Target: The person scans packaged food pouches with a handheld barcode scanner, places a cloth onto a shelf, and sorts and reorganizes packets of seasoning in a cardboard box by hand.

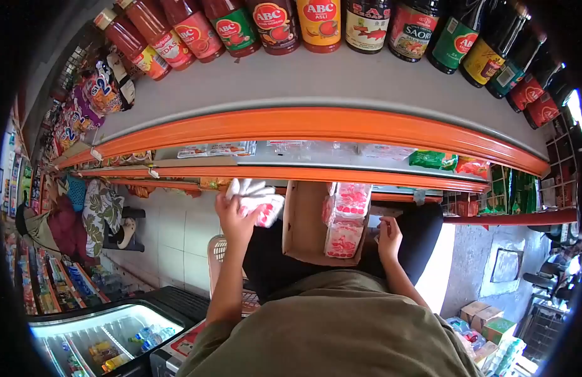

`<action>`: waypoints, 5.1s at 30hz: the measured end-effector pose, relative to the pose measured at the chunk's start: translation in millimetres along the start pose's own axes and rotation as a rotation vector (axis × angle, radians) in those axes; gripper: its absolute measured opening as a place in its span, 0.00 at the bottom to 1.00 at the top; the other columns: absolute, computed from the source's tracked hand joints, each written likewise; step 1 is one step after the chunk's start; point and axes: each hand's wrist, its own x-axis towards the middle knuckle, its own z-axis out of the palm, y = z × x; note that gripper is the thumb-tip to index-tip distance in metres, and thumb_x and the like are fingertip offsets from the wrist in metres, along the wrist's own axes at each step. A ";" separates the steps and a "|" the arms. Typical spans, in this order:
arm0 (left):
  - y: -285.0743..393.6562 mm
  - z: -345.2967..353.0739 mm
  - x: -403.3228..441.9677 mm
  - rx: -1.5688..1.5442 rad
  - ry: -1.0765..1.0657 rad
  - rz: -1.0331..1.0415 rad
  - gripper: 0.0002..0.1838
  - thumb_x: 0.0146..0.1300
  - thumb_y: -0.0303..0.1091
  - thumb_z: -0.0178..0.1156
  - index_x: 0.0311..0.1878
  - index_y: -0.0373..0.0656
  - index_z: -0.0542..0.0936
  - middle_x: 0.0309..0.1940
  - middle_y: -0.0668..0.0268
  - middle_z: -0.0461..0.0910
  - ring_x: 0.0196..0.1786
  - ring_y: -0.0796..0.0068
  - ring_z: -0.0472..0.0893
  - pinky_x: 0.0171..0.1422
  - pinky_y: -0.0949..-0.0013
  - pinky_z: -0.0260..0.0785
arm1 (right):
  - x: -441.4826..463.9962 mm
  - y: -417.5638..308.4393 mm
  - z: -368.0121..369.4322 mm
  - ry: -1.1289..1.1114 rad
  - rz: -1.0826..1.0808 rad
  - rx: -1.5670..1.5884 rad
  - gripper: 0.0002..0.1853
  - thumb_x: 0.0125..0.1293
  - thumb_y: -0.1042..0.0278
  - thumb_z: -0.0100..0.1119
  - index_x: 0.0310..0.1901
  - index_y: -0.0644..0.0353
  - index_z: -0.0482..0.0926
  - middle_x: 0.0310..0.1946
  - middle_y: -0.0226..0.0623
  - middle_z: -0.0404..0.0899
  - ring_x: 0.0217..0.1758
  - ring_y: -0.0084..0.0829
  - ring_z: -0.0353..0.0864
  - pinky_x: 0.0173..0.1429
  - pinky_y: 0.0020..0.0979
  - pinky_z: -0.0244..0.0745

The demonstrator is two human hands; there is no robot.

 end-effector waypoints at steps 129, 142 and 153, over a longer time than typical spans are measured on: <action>-12.0 183.5 -84.6 -0.958 -0.142 -0.542 0.17 0.68 0.42 0.48 0.29 0.38 0.71 0.21 0.73 0.65 0.28 0.80 0.63 0.34 0.72 0.58 | 89.0 -109.9 69.8 -0.791 -0.534 -0.628 0.39 0.41 0.60 0.72 0.59 0.51 0.69 0.58 0.47 0.67 0.62 0.46 0.65 0.64 0.39 0.61; -12.0 180.9 -87.6 -1.198 -0.323 -0.695 0.21 0.66 0.40 0.48 0.58 0.41 0.69 0.48 0.69 0.75 0.49 0.78 0.74 0.53 0.73 0.66 | 10.0 -144.8 41.7 -0.648 -1.215 -0.963 0.29 0.45 0.64 0.64 0.53 0.30 0.75 0.56 0.30 0.67 0.55 0.40 0.68 0.50 0.42 0.77; 0.8 122.3 -107.7 -1.315 -0.314 -1.003 0.29 0.68 0.52 0.43 0.64 0.40 0.62 0.61 0.66 0.65 0.63 0.73 0.63 0.67 0.69 0.52 | 11.2 -215.9 18.3 -0.607 -1.377 -0.725 0.29 0.42 0.75 0.60 0.49 0.37 0.79 0.53 0.30 0.71 0.54 0.37 0.70 0.43 0.34 0.79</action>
